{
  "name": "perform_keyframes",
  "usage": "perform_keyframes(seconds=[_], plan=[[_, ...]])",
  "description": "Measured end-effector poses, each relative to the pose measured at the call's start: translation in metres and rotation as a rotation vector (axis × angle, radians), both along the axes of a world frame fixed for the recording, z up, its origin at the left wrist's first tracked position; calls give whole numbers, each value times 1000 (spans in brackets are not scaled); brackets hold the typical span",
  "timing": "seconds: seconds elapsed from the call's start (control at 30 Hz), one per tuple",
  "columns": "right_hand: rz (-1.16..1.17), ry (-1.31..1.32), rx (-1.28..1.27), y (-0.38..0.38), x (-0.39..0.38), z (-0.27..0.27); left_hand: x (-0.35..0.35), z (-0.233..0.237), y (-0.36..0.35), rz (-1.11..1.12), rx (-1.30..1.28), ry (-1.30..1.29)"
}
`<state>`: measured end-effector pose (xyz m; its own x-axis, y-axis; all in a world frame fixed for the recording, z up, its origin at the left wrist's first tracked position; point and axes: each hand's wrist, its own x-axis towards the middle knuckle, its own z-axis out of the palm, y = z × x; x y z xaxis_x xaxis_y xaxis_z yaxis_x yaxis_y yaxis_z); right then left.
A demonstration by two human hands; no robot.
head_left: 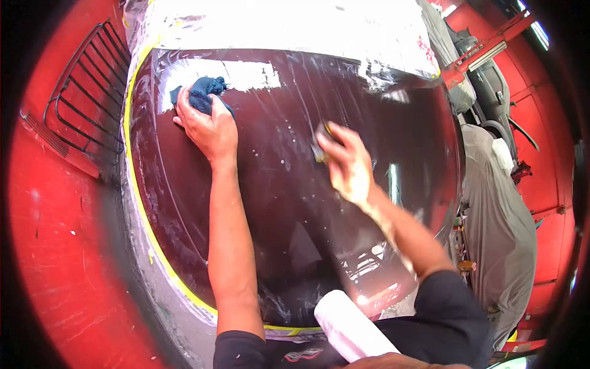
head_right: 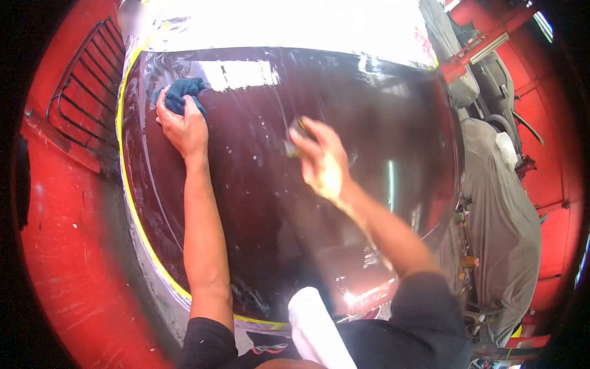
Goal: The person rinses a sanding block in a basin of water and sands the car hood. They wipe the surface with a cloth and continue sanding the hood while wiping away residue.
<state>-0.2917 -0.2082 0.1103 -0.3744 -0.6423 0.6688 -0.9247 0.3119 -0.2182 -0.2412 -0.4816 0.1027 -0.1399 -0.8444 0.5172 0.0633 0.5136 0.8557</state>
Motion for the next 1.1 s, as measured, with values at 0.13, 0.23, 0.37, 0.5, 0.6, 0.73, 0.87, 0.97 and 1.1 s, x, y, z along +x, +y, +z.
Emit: perform_keyframes(seconds=[0.13,0.23,0.37,0.5,0.6,0.73,0.87,0.97,1.1], plan=[[2,96,93,-130,-127,21,-5,-2,-7,49,23,96],[-3,112,89,-119,-106,16,1,0,-5,15,89,169],[103,-10,-3,-1,23,-10,6,9,-2,-23,204,303],[92,76,161,-121,-85,18,5,9,-3,8,224,302],[7,12,140,-178,-102,28,12,19,-6,-1,324,426],[103,71,34,-49,43,-6,14,12,-13,30,429,560],[192,65,140,-76,23,7,7,5,-15,-1,436,550],[158,190,97,-206,-73,17,15,18,-10,88,390,442],[173,57,344,-161,-30,34,22,24,-7,82,399,352]])
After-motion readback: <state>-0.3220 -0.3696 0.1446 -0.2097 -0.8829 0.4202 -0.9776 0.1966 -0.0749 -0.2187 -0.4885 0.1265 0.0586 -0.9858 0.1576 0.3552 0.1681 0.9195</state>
